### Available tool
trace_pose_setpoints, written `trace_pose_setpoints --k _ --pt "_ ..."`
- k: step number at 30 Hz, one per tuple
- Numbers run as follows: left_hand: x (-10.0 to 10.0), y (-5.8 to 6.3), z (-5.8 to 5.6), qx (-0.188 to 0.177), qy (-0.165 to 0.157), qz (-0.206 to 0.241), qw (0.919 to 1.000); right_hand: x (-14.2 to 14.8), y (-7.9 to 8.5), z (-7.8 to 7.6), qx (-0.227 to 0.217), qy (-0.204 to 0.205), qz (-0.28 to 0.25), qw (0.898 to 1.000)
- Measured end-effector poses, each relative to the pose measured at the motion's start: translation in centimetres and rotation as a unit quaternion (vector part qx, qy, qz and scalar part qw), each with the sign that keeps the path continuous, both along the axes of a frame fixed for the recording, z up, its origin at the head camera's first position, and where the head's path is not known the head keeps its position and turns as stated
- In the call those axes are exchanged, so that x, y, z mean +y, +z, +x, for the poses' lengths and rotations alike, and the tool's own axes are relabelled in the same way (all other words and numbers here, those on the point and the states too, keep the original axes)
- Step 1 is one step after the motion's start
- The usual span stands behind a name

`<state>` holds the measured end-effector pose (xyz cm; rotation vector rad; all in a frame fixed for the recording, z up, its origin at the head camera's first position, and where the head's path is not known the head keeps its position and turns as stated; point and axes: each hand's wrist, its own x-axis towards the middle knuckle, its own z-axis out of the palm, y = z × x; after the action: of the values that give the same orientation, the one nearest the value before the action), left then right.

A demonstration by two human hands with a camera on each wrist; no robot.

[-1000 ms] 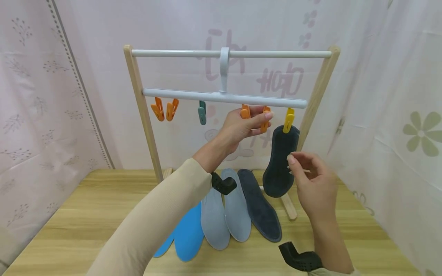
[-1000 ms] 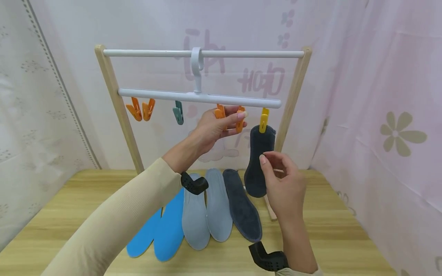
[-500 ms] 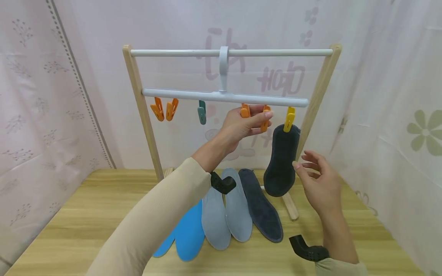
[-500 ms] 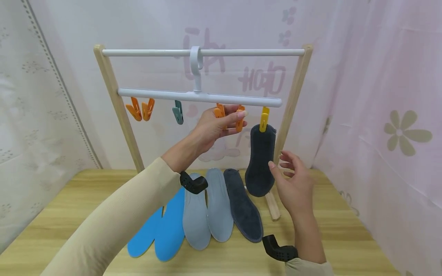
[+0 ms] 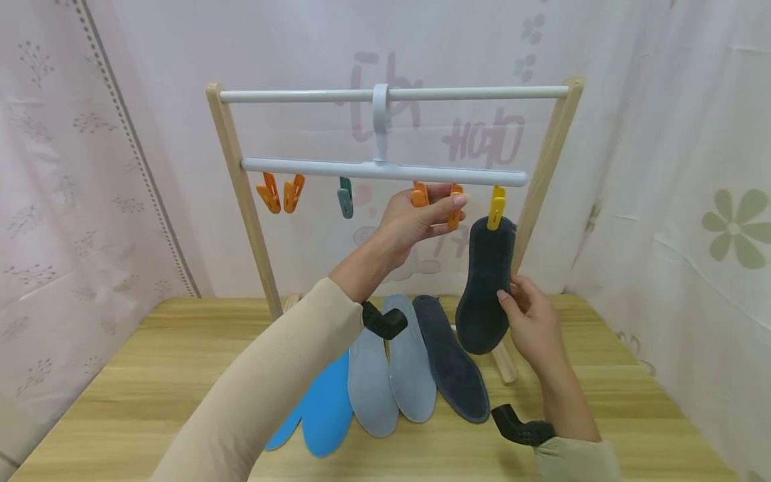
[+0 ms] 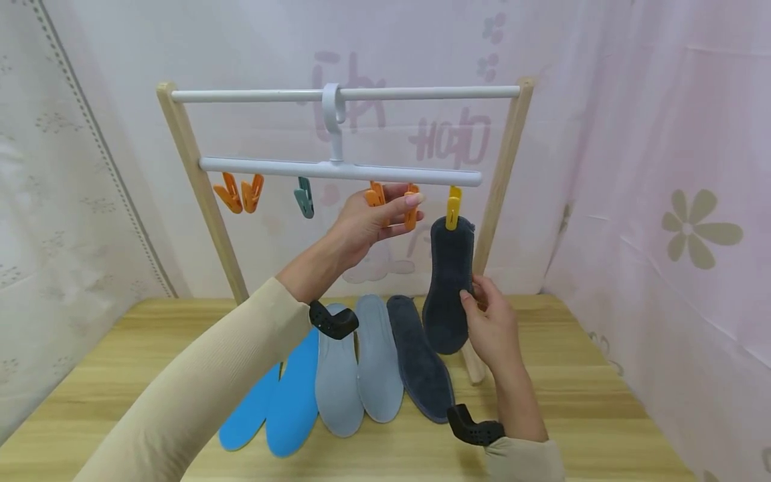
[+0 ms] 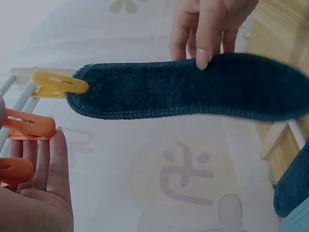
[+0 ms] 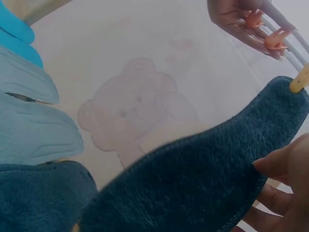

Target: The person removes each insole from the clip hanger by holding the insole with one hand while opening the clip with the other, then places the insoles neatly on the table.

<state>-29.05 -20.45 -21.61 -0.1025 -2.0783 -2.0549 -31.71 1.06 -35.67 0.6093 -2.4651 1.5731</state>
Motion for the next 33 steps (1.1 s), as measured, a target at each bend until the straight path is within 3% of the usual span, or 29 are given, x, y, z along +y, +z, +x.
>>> trace_pose_setpoints --k 11,22,28,33 --pt "-0.4 -0.3 0.1 0.009 0.013 -0.012 0.9998 0.5 0.3 0.0 -0.008 0.026 -0.018 0.999" --pt "-0.8 -1.2 0.3 0.013 0.019 -0.021 0.9995 0.5 0.9 0.3 -0.045 0.030 -0.030 0.998" --pt "-1.1 -2.8 0.7 0.009 0.020 -0.045 0.9987 0.7 1.0 0.5 -0.053 0.032 -0.028 0.998" --pt "-1.4 -5.0 1.0 -0.015 0.021 -0.106 0.9940 0.8 0.9 0.5 -0.042 0.035 -0.031 0.998"
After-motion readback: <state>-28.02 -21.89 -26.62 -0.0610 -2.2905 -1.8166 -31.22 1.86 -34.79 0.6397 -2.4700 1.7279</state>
